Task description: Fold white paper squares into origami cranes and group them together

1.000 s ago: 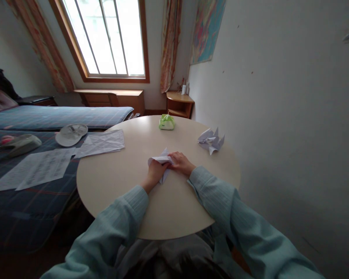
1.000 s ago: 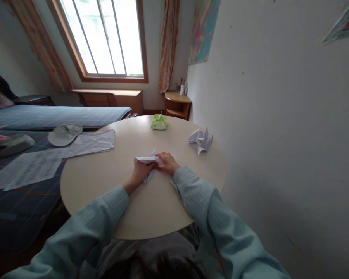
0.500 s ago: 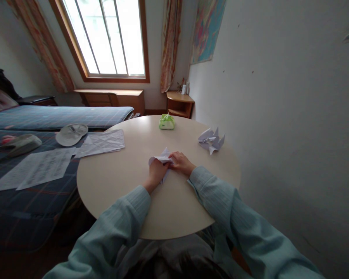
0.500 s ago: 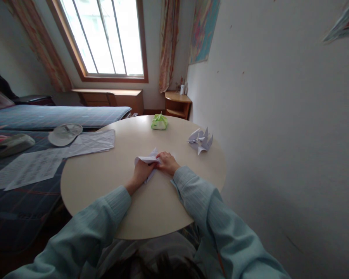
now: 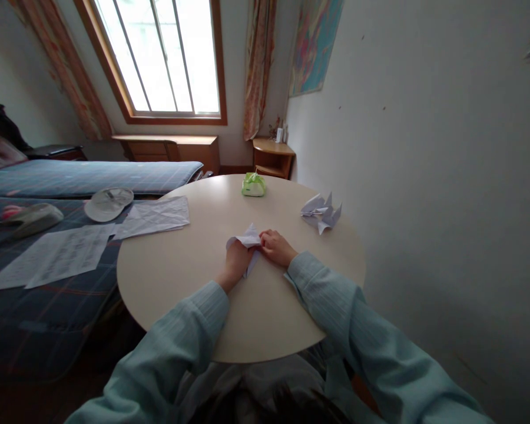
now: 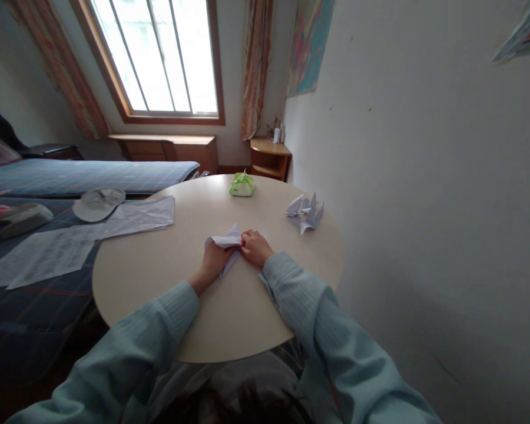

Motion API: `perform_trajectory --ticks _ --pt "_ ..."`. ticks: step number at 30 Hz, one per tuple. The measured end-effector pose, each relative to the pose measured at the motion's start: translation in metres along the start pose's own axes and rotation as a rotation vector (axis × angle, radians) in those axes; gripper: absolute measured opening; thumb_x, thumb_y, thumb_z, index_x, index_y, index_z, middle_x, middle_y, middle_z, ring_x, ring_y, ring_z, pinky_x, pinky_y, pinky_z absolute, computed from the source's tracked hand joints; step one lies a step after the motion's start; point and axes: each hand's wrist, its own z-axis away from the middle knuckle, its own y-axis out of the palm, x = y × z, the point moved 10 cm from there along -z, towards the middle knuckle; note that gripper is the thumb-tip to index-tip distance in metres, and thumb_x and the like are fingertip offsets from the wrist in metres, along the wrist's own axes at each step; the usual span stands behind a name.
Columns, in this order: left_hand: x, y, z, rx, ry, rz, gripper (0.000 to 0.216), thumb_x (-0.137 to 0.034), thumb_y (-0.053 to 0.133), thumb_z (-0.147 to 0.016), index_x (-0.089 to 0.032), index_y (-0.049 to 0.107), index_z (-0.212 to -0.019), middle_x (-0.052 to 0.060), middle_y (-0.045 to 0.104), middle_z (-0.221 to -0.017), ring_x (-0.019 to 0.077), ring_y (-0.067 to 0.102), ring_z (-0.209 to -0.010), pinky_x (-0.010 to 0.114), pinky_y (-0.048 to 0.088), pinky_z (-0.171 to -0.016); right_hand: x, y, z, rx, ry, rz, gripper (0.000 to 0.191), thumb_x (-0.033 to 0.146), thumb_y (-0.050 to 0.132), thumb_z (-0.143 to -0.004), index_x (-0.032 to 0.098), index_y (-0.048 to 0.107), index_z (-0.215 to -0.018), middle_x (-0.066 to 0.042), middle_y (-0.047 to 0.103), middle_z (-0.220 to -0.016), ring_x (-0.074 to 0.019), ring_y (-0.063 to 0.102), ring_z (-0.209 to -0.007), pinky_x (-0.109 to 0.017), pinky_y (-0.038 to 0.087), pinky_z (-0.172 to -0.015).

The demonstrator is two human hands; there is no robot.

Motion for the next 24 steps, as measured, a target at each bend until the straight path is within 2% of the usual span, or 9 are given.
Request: perform_trajectory --ticks 7,17,24 --pt "-0.0003 -0.0001 -0.0003 -0.033 0.031 0.051 0.021 -0.021 0.054 -0.074 -0.014 0.067 -0.089 0.009 0.067 -0.094 0.0205 0.06 -0.09 0.029 0.044 -0.081 0.0044 -0.0071 0.0031 -0.025 0.04 0.036 0.006 0.02 0.052 -0.076 0.015 0.054 -0.073 -0.007 0.054 -0.091 -0.0161 0.047 -0.087 -0.027 0.037 -0.08" --pt "0.0052 -0.0052 0.0002 -0.066 -0.015 0.119 0.015 -0.021 0.057 -0.072 -0.016 0.069 -0.08 0.006 0.069 -0.084 0.0184 0.062 -0.078 0.027 0.046 -0.073 0.005 -0.0107 0.0025 -0.038 0.047 -0.003 0.011 0.023 0.051 -0.077 0.015 0.054 -0.07 -0.007 0.054 -0.085 -0.0147 0.048 -0.082 -0.025 0.038 -0.076" --pt "0.0055 -0.0075 0.0018 -0.055 -0.038 0.171 0.016 -0.022 0.056 -0.072 -0.015 0.068 -0.08 0.007 0.069 -0.086 0.0189 0.062 -0.077 0.027 0.046 -0.071 0.0008 -0.0104 0.002 -0.044 0.064 -0.007 0.01 0.023 0.054 -0.075 0.015 0.055 -0.071 -0.006 0.054 -0.084 -0.0146 0.048 -0.082 -0.024 0.038 -0.074"
